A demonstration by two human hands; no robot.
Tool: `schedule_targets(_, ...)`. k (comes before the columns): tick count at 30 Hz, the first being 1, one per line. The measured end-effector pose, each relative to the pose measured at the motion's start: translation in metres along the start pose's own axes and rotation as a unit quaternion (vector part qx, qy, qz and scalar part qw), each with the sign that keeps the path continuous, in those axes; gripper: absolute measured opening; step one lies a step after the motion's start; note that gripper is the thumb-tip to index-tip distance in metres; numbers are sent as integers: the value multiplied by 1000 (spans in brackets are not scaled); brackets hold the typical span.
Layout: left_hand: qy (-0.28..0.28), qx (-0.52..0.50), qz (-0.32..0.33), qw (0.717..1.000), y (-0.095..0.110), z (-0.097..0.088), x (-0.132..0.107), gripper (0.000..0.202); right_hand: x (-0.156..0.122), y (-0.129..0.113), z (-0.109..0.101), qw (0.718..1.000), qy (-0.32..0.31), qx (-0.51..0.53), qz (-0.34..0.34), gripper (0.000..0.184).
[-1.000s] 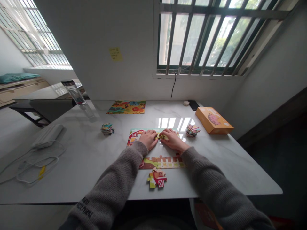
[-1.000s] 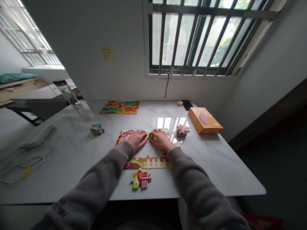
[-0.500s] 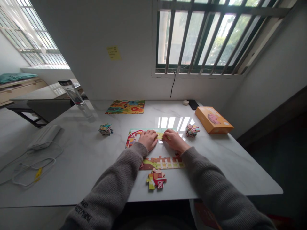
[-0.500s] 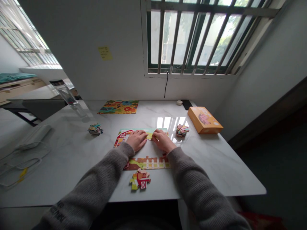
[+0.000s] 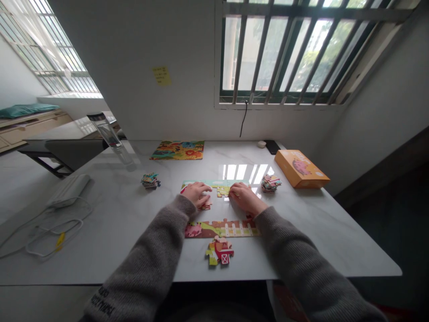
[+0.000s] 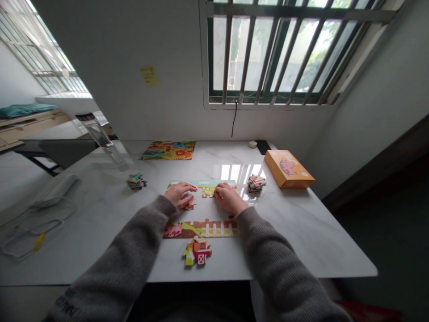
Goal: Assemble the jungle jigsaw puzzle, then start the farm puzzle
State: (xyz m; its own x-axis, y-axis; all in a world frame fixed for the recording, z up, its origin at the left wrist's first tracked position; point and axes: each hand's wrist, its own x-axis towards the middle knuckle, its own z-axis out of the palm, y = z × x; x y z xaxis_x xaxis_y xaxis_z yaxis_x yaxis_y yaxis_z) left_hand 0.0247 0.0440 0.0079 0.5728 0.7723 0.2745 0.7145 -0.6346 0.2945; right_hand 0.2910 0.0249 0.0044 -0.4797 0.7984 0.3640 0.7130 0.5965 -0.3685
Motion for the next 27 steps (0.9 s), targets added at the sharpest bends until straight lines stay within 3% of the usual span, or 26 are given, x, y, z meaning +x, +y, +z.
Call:
schedule_targets(3,-8,20,-24,999,-10,-11,-16,22,0,0,1,1000,3,5,-3,20)
schedule_targets(8,-51,29,-7,998,-8,-14,-32,43,0,0,1,1000,7,4,-2,20)
schedule_targets(13,-46,8,8,999,-10,-8,-32,35,0,1,3,1000,8,1,-4,19)
schedule_targets(19,28,-37,35,998,-5,-8,-24,34,0,0,1,1000,4,2,-7,16)
schedule_targets(24,108,-43,95,989,21,-1,-14,33,-1,-7,-1,1000,16,-17,-11,17)
schedule_targets(27,127,-73,133,980,36,2,-12,38,0,-16,-3,997,58,50,25,15)
